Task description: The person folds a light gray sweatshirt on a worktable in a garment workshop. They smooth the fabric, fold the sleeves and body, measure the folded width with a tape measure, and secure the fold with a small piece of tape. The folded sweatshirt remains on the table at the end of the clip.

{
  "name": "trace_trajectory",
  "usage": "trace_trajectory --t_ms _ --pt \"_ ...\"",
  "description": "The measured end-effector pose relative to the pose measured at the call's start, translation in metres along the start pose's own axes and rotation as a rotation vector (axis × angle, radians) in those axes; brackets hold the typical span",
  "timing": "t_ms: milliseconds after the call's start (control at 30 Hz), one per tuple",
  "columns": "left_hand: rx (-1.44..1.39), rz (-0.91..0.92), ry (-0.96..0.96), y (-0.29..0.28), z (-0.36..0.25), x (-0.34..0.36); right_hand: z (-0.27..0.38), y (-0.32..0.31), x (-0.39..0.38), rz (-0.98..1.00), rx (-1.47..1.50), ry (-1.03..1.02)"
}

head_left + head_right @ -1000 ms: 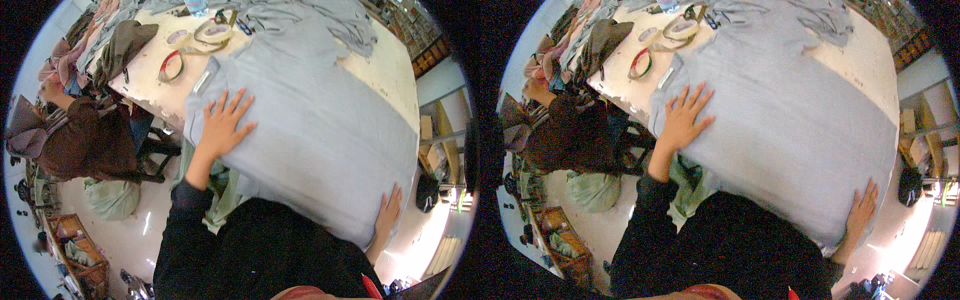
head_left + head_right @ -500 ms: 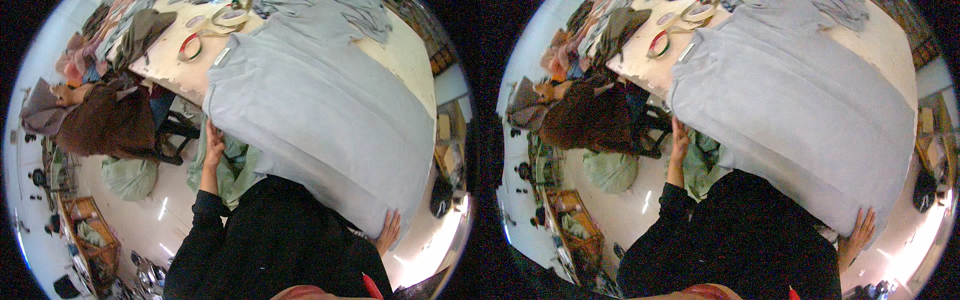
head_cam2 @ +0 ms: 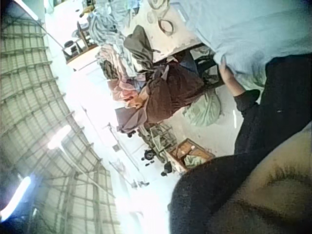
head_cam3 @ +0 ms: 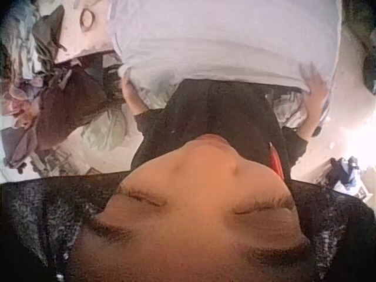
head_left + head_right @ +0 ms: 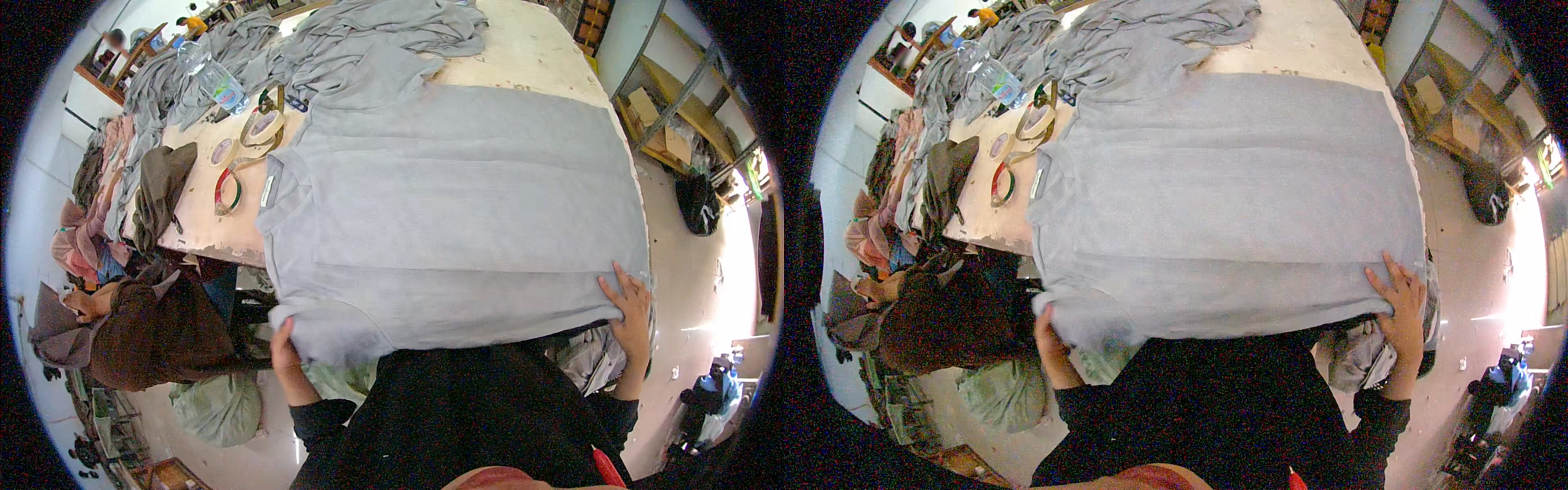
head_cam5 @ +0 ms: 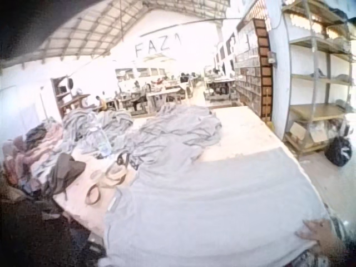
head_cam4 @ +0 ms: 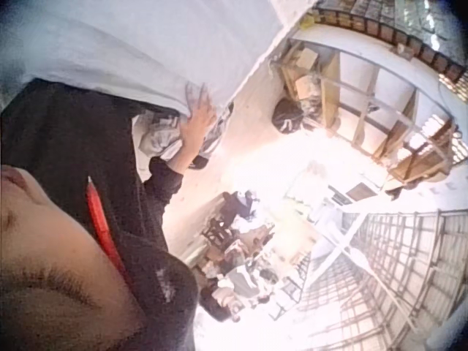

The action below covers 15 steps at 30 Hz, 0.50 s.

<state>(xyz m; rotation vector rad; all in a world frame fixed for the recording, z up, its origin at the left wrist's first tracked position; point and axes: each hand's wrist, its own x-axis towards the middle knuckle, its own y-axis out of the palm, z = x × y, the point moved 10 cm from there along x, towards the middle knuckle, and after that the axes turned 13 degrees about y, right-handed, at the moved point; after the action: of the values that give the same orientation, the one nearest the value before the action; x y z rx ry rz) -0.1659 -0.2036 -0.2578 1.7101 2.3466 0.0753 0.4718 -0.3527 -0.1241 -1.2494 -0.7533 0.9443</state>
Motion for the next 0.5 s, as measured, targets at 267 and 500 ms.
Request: trace_trajectory --t_ms 267,500 --pt "-0.154 -0.274 0.424 -0.019 -0.126 -0.079 -0.025 -0.021 -0.036 0.135 0.490 0.169" --pt "-0.319 -0.057 0.484 0.008 -0.199 0.071 -0.077 -0.080 -0.011 -0.023 0.208 0.160"
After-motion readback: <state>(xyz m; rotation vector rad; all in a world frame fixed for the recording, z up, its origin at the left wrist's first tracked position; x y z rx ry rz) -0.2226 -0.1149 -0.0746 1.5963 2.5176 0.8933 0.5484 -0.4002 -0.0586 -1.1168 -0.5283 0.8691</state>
